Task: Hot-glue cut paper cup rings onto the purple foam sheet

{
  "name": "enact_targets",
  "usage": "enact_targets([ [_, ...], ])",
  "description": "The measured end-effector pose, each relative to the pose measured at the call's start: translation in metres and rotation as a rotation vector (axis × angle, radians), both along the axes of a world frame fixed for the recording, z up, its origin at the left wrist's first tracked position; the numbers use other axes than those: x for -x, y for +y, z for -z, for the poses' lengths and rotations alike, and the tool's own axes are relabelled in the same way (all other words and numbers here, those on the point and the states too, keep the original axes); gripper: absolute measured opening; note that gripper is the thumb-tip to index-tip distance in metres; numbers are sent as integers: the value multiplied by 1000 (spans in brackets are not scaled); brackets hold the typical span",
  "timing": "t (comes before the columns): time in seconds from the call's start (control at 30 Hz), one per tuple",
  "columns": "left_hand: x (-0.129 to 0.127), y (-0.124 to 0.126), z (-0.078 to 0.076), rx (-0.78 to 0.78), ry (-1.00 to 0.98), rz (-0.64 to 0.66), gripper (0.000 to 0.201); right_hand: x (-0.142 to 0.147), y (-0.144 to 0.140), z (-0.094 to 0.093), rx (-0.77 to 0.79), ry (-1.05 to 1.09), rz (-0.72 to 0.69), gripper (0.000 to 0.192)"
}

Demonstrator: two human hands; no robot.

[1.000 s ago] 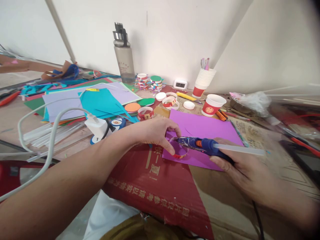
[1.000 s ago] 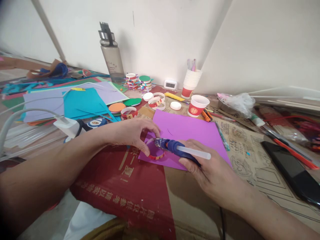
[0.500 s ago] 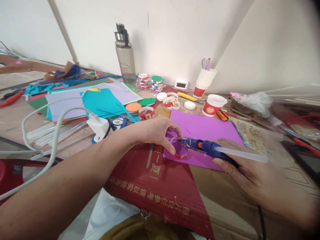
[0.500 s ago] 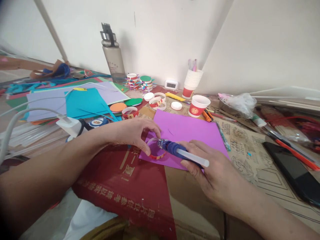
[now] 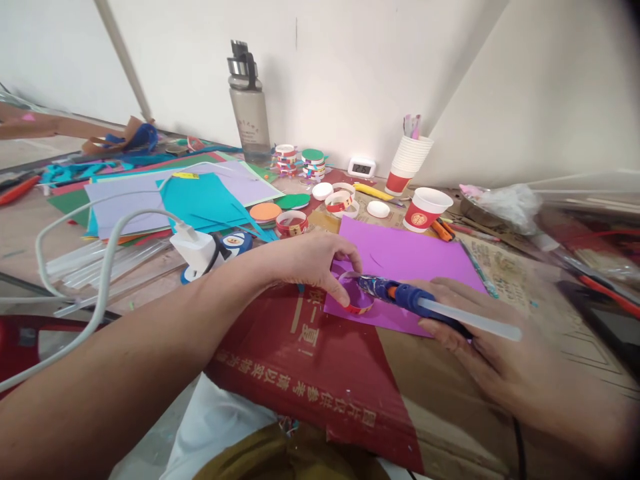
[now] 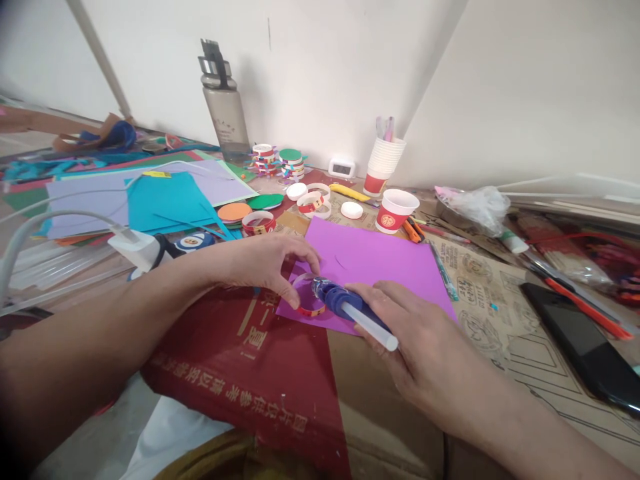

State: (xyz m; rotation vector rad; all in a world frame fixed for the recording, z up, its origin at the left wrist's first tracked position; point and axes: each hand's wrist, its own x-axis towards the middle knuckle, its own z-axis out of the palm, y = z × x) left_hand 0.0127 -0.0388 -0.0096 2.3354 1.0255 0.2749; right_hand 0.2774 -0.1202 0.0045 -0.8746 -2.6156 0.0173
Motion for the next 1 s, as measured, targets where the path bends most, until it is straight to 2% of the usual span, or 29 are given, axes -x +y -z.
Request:
enact_targets([
  [0.1, 0, 0, 1, 6, -7, 3, 48, 1, -1, -7, -32, 9, 5, 23],
  [0.23, 1, 0, 1, 30, -25, 12, 49, -2, 0, -10, 26, 57, 65, 10],
  [0.37, 1, 0, -1, 25, -9, 7, 52, -10, 4, -7, 106, 73, 137, 19],
  [0.53, 3, -2, -6, 26, 18, -5, 65, -15, 5, -4, 87, 90, 152, 24],
  [0.63, 5, -2, -9, 90, -44, -40, 60, -16, 4, -3, 109, 116, 189, 25],
  [0.73, 3, -1, -10, 100, -156, -138, 43, -16, 4, -4, 137, 154, 234, 26],
  [0.83, 0, 2, -8, -14, -210, -323, 28, -14, 5, -8, 194, 220, 266, 29],
  [0.9, -2, 3, -7, -53, -167, -447, 24, -13, 6, -10, 288, 249, 267, 29],
  [1.0, -7, 2, -9, -6, -51, -561, 18, -12, 9, -11, 407, 291, 284, 30],
])
